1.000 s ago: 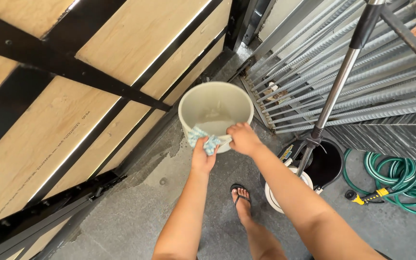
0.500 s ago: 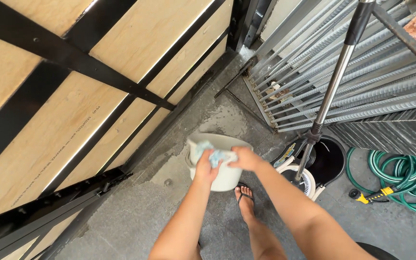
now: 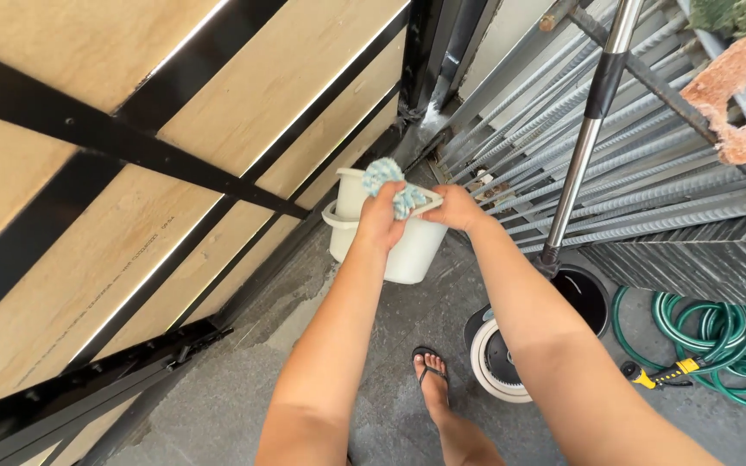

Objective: Cleaning and wiping shoes using a bucket of water and a cloth.

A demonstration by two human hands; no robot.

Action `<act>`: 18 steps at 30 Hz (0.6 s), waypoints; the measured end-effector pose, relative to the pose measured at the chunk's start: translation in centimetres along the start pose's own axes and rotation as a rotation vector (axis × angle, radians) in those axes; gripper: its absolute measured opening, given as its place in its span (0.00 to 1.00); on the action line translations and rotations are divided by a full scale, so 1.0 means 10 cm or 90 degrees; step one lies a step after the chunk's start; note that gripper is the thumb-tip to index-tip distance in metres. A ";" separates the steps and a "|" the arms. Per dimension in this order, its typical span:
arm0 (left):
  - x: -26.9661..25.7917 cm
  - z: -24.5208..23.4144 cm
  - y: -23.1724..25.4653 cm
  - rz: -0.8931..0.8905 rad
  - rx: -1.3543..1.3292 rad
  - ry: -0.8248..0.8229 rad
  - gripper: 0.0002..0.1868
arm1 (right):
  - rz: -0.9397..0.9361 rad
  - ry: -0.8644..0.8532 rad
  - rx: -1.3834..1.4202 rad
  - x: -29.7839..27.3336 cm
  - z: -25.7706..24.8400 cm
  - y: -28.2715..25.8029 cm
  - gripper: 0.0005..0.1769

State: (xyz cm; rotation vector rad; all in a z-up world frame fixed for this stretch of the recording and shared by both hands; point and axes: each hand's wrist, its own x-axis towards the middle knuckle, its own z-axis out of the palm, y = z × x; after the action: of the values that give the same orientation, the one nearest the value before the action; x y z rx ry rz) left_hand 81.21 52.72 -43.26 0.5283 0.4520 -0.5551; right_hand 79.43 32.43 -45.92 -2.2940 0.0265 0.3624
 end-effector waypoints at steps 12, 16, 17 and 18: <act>-1.46 -0.93 -0.43 0.043 -0.009 0.080 0.17 | -0.148 -0.001 -0.196 -1.29 0.55 -0.73 0.25; -1.77 -1.33 -0.52 0.035 -0.019 0.053 0.15 | -0.171 0.017 -0.256 -1.81 0.70 -1.04 0.20; -1.89 -1.42 -0.53 0.023 -0.041 0.042 0.15 | -0.193 0.027 -0.269 -1.97 0.74 -1.16 0.19; -2.02 -1.51 -0.54 0.012 -0.062 0.030 0.16 | -0.215 0.037 -0.281 -2.15 0.79 -1.29 0.19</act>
State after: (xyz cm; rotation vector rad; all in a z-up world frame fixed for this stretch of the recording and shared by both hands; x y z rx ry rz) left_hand 58.75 65.13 -46.06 0.4525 0.5166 -0.5007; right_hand 58.54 44.95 -35.94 -2.6811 -0.4471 0.1327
